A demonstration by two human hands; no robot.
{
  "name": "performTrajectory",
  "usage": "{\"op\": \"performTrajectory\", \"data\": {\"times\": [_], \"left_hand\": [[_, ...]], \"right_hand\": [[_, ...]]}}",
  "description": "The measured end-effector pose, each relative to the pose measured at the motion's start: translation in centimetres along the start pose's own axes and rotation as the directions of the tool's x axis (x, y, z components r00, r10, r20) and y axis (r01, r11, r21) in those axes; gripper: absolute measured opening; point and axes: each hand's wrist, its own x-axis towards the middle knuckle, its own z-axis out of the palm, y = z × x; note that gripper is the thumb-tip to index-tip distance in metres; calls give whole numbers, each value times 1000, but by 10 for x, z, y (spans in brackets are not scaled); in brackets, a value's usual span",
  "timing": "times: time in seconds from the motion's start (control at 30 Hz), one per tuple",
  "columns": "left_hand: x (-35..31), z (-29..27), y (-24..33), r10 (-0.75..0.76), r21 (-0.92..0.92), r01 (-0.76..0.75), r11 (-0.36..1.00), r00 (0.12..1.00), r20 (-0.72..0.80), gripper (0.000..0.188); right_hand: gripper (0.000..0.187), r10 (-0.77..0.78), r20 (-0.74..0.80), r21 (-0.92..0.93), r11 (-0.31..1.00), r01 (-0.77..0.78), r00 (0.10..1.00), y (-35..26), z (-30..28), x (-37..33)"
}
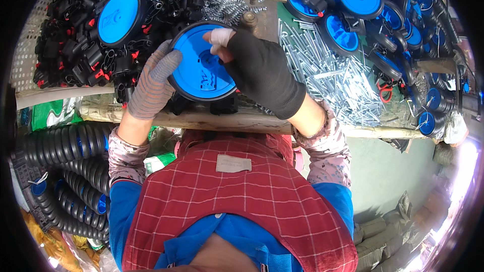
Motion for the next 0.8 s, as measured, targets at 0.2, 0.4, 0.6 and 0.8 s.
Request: {"op": "performTrajectory", "data": {"times": [0.2,0.4,0.6,0.8], "left_hand": [[-8,5,4,19,-355,59,933,977,214,49],[-38,19,-1,-164,-82,204,976,924,346,54],[-35,-6,1,403,941,-35,-338,898,178,51],[-19,14,-6,496,950,-113,-292,831,252,42]], "right_hand": [[51,-119,286,-216,959,185,951,-5,-8,1],[45,-214,227,-384,877,289,950,6,-18,-46],[58,420,-386,51,898,-436,821,50,-27,-113],[48,743,-447,619,659,-428,497,77,-7,-107]]}}
